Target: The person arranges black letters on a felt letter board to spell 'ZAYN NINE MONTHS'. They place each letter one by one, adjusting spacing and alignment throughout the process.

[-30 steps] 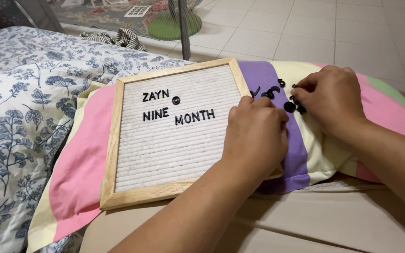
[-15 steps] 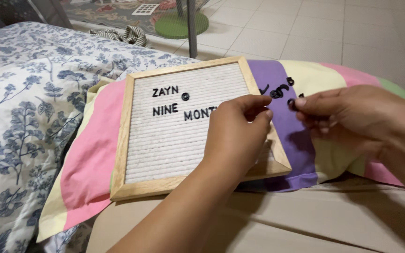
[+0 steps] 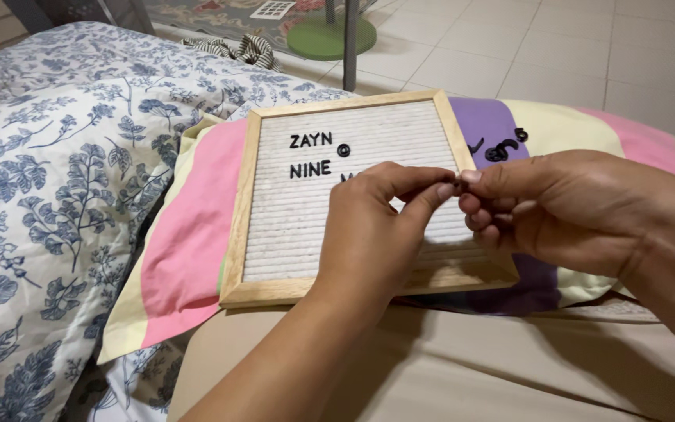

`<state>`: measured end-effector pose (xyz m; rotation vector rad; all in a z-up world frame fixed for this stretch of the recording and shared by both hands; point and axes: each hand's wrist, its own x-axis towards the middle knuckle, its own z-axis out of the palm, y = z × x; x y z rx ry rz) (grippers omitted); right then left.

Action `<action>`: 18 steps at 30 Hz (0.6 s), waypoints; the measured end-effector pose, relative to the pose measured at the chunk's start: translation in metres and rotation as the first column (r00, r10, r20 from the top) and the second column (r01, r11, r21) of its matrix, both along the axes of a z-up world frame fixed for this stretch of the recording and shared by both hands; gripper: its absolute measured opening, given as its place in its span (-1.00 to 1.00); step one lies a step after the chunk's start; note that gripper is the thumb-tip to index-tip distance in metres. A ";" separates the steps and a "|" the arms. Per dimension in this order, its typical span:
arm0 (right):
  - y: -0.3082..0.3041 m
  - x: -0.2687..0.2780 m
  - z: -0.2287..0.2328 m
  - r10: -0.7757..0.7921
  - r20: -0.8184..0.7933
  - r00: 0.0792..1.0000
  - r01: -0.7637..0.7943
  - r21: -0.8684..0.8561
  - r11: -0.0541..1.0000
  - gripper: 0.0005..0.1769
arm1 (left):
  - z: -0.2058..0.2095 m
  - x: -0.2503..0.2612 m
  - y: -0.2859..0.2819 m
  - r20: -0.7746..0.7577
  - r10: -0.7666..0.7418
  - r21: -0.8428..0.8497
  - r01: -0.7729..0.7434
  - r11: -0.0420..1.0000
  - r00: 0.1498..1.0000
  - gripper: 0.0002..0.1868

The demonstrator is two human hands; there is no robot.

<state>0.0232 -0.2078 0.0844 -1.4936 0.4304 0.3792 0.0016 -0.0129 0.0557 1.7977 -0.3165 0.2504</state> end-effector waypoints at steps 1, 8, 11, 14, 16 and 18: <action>0.002 -0.001 0.001 0.005 0.012 1.000 -0.005 0.016 1.000 -0.74 | 0.001 -0.001 0.002 0.028 0.014 0.010 -0.014 1.000 1.000 -0.81; 0.007 -0.007 0.010 0.014 0.140 0.990 -0.008 -0.045 0.999 -0.73 | 0.001 -0.010 0.002 -0.159 0.074 -0.101 -0.090 0.991 0.985 -0.70; 0.010 -0.009 0.012 0.038 0.173 0.984 -0.021 -0.096 0.995 -0.71 | -0.002 -0.012 0.001 -0.246 0.031 -0.201 -0.083 0.976 0.969 -0.65; 0.016 -0.009 0.013 0.053 0.180 0.982 -0.029 -0.136 0.990 -0.72 | -0.004 -0.013 -0.001 -0.260 0.002 -0.268 -0.074 0.960 0.966 -0.64; 0.020 -0.009 0.013 0.048 0.177 0.983 -0.021 -0.150 0.988 -0.73 | -0.004 -0.014 -0.001 -0.259 0.000 -0.275 -0.074 0.959 0.966 -0.65; 0.023 -0.007 0.013 0.027 0.167 0.986 -0.002 -0.148 0.989 -0.76 | -0.004 -0.014 -0.001 -0.259 0.008 -0.256 -0.077 0.964 0.966 -0.66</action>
